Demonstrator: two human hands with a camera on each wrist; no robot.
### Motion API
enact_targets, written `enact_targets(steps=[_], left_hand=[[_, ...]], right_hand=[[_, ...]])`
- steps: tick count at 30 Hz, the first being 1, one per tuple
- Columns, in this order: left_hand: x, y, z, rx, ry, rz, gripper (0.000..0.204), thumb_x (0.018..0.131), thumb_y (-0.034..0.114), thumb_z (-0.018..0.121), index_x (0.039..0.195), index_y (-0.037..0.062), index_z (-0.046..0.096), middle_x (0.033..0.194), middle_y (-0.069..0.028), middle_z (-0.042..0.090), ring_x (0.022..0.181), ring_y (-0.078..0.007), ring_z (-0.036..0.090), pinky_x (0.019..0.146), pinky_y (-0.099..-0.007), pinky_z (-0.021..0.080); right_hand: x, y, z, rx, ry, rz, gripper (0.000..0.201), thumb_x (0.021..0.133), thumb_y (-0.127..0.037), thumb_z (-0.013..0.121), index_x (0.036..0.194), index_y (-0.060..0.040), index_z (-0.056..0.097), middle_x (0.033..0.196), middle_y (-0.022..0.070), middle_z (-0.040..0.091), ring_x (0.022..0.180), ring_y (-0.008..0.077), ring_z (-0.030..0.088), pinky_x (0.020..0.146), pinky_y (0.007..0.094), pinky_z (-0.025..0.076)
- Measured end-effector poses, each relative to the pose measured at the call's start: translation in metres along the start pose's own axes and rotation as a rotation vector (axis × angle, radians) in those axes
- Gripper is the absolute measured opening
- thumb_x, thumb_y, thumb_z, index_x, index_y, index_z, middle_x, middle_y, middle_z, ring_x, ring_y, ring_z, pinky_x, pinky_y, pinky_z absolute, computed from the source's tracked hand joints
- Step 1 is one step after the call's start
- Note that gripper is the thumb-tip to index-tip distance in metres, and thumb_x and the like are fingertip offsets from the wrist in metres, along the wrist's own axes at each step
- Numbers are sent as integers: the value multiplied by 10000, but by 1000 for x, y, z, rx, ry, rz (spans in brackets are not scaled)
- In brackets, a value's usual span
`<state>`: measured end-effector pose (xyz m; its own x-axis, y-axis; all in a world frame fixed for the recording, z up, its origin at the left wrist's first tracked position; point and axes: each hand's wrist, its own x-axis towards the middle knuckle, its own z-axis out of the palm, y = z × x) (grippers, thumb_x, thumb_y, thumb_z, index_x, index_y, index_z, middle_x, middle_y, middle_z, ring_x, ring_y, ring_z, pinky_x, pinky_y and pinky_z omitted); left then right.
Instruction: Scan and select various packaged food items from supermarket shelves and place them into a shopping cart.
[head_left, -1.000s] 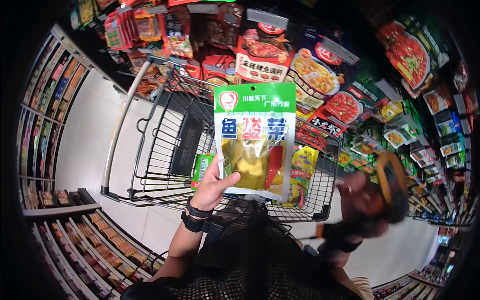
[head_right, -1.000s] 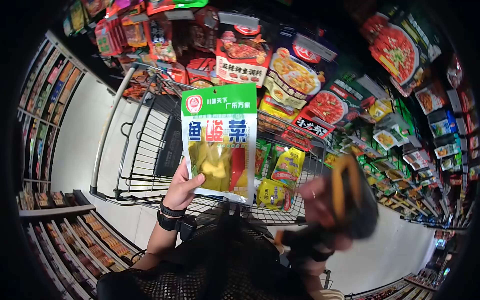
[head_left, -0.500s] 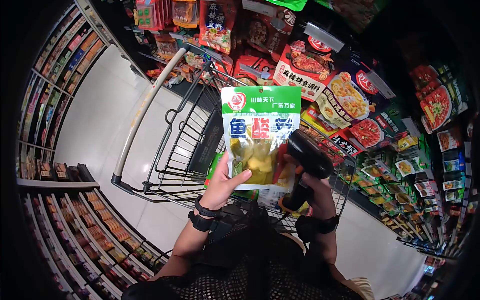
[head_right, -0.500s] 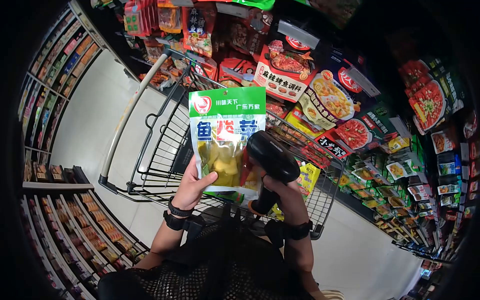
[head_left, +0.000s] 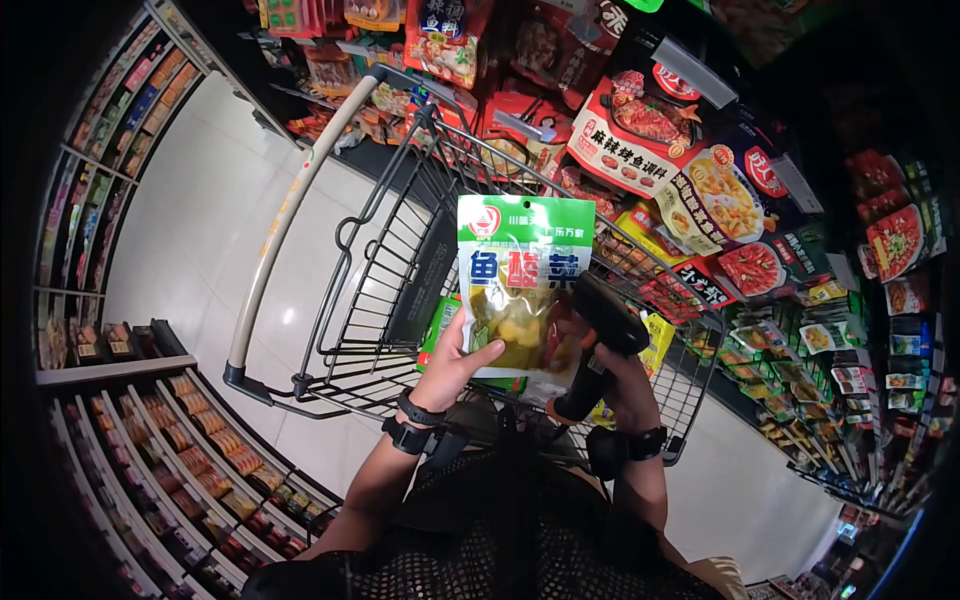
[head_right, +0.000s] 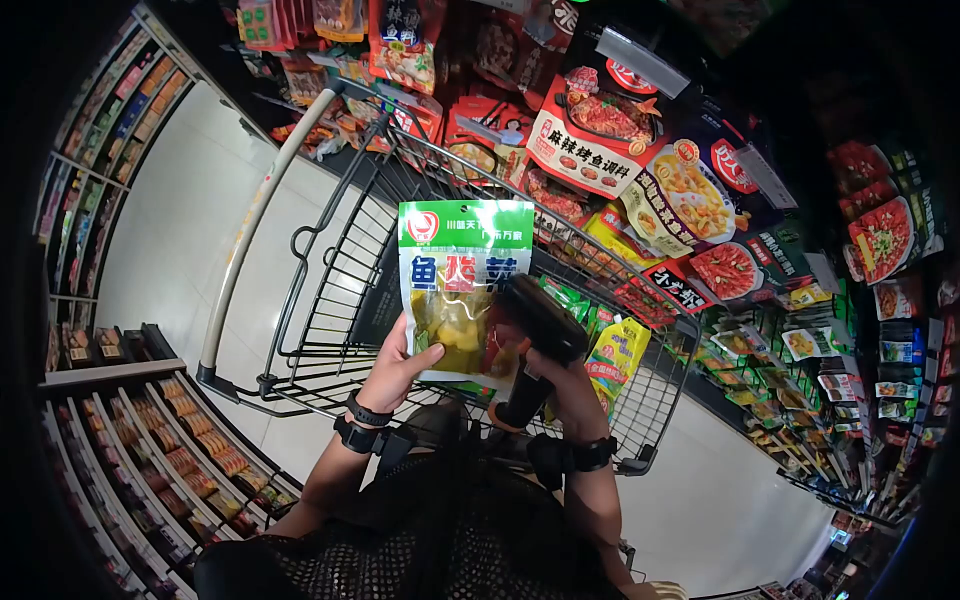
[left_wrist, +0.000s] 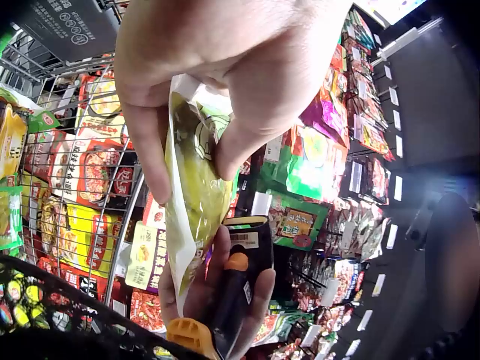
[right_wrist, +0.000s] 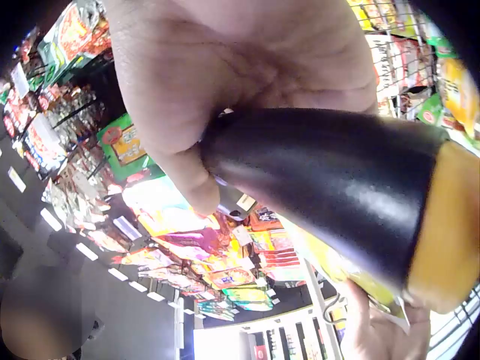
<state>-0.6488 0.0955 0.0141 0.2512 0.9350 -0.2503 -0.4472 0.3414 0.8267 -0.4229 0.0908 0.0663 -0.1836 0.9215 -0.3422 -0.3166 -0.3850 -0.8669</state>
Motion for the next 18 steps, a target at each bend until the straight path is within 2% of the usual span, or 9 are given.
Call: enact_targets(steps=[2, 5, 7, 9, 11, 13, 15, 16, 18], left_hand=[[0, 0, -1, 5, 5, 1, 606, 813, 2, 637, 1345, 38, 349, 1285, -53, 462, 1181, -127, 422, 1007, -280, 308], [7, -8, -5, 61, 20, -9, 560, 822, 9, 629, 1322, 38, 377, 1250, -47, 495, 1140, -121, 461, 978, -275, 347], [13, -17, -12, 7, 18, -216, 525, 832, 24, 623, 1305, 37, 395, 1203, -39, 533, 1092, -113, 499, 933, -266, 393], [18, -27, -19, -8, 17, -230, 502, 840, 36, 619, 1293, 37, 403, 1163, -37, 561, 1057, -109, 526, 900, -261, 421], [17, -33, -23, 42, 74, -352, 468, 857, 43, 593, 1287, 49, 409, 1160, -43, 570, 1049, -118, 539, 914, -277, 417], [11, -36, -23, 16, 102, -364, 476, 856, 39, 595, 1292, 46, 403, 1166, -43, 567, 1061, -121, 532, 925, -283, 414], [8, -40, -22, 12, 79, -313, 495, 854, 34, 596, 1303, 45, 389, 1181, -45, 558, 1073, -123, 524, 934, -289, 410], [7, -39, -21, 25, 53, -303, 578, 839, 20, 610, 1344, 40, 331, 1207, -50, 531, 1092, -126, 507, 941, -284, 394], [7, -38, -15, 29, 67, -265, 592, 833, 7, 611, 1349, 42, 324, 1221, -51, 520, 1105, -128, 498, 954, -286, 385]], right_hand=[[4, 8, -6, 72, -80, 5, 521, 824, -237, 600, 1270, -21, 436, 1248, 145, 531, 1185, 238, 481, 977, 351, 377], [11, 19, -6, 126, -24, 73, 443, 868, -241, 554, 1247, -34, 454, 1223, 124, 553, 1150, 224, 504, 935, 358, 419], [18, 42, -18, 184, 19, 159, 409, 882, -243, 542, 1233, -46, 467, 1207, 114, 563, 1132, 215, 513, 926, 369, 433], [25, 58, -25, 239, 56, 238, 377, 896, -246, 530, 1219, -58, 480, 1192, 104, 573, 1114, 206, 521, 916, 381, 446], [27, 68, -26, 223, 115, 285, 292, 897, -275, 538, 1115, -80, 527, 1179, 95, 579, 1082, 197, 533, 904, 404, 461], [23, 73, -27, 269, 97, 296, 283, 898, -289, 548, 1097, -89, 534, 1171, 90, 582, 1109, 205, 518, 921, 398, 446], [20, 71, -30, 356, 22, 291, 233, 894, -197, 569, 1091, -79, 533, 1123, 75, 613, 1045, 148, 532, 883, 332, 436], [18, 68, -32, 359, 22, 294, 233, 894, -197, 569, 1091, -79, 533, 1123, 75, 613, 1045, 148, 532, 883, 332, 436], [16, 58, -34, 258, -29, 216, 221, 878, -182, 588, 1067, -76, 546, 1179, 88, 587, 1104, 166, 512, 946, 352, 391]])
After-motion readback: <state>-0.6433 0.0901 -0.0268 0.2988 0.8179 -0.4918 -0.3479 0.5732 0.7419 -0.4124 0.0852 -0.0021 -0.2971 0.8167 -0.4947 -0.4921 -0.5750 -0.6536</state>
